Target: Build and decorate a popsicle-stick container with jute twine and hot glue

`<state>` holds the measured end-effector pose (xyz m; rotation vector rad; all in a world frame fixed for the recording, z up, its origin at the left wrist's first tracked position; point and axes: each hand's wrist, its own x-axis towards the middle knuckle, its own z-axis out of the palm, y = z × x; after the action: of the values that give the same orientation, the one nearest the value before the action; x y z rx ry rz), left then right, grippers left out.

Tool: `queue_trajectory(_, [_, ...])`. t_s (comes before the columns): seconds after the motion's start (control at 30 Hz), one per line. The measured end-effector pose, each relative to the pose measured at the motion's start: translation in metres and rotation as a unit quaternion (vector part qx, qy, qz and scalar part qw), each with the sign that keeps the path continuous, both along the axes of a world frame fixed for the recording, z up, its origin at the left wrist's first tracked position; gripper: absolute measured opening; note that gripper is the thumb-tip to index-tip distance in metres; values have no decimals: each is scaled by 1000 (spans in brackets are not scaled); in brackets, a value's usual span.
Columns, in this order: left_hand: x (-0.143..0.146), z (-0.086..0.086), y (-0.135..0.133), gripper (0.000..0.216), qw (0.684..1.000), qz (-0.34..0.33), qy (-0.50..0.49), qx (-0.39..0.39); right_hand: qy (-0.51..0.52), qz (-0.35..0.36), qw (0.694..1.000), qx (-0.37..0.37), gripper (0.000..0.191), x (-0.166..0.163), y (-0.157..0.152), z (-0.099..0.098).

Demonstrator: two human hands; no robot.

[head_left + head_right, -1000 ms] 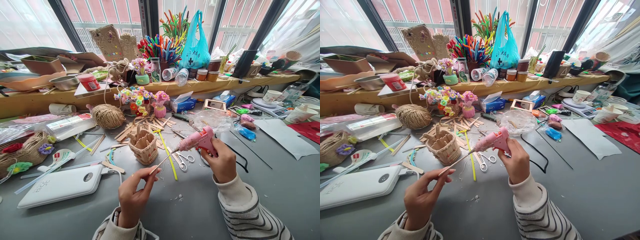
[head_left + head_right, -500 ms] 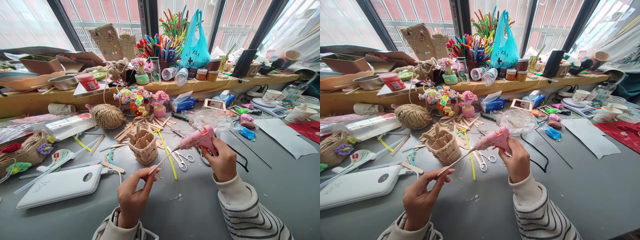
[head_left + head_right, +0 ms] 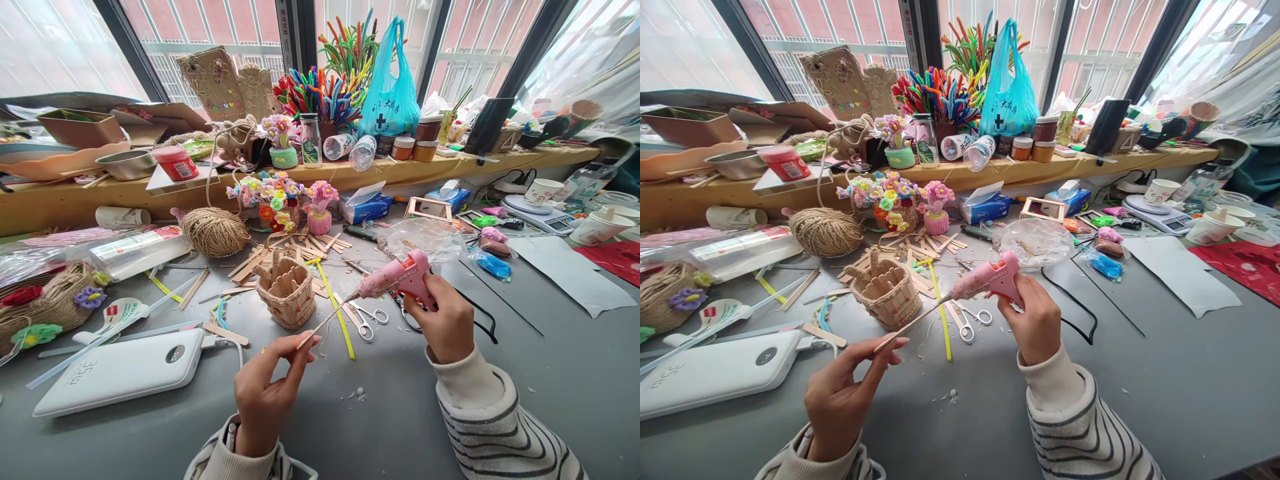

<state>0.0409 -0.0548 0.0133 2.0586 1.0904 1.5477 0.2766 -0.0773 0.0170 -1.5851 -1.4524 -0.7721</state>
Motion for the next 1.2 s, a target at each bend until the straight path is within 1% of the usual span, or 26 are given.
queue_trajectory(0.17, [-4, 1, 2, 8, 999, -13, 38, 21, -1, 0, 1000, 1, 9, 0, 0, 0])
queue_trajectory(0.27, [-5, 0, 1, 11, 999, -14, 36, 27, 5, -2, 1000, -5, 8, -1, 0, 0])
queue_trajectory(0.43, [-5, -1, 1, 16, 998, -33, 32, 41, 16, -2, 1000, -8, 8, 0, 0, -2])
queue_trajectory(0.63, [-7, -1, 2, 17, 999, -39, 17, 28, 6, 1, 1000, -4, 7, 1, 1, -5])
queue_trajectory(0.73, [-6, 0, 1, 18, 998, -57, -31, -3, 16, 3, 1000, -9, 9, 1, 2, -8])
queue_trajectory(0.8, [-3, 1, 0, 14, 992, -66, -94, -47, 31, 1, 999, -22, 10, 1, 4, -11])
queue_trajectory(0.9, [2, 4, -4, 4, 968, -69, -207, -121, 70, -10, 995, -67, 8, 3, 7, -15])
queue_trajectory(1.0, [3, 7, -6, 9, 940, -73, -278, -182, 140, -2, 982, -129, 20, 7, 12, -19])
queue_trajectory(1.07, [0, 8, -4, 12, 929, -86, -298, -201, 195, -3, 966, -167, 27, 10, 17, -23])
queue_trajectory(1.13, [-5, 9, -1, 13, 926, -111, -296, -206, 245, -10, 949, -200, 30, 13, 24, -29])
queue_trajectory(1.2, [-10, 9, 2, 13, 926, -143, -283, -206, 278, -13, 940, -196, 38, 15, 30, -34])
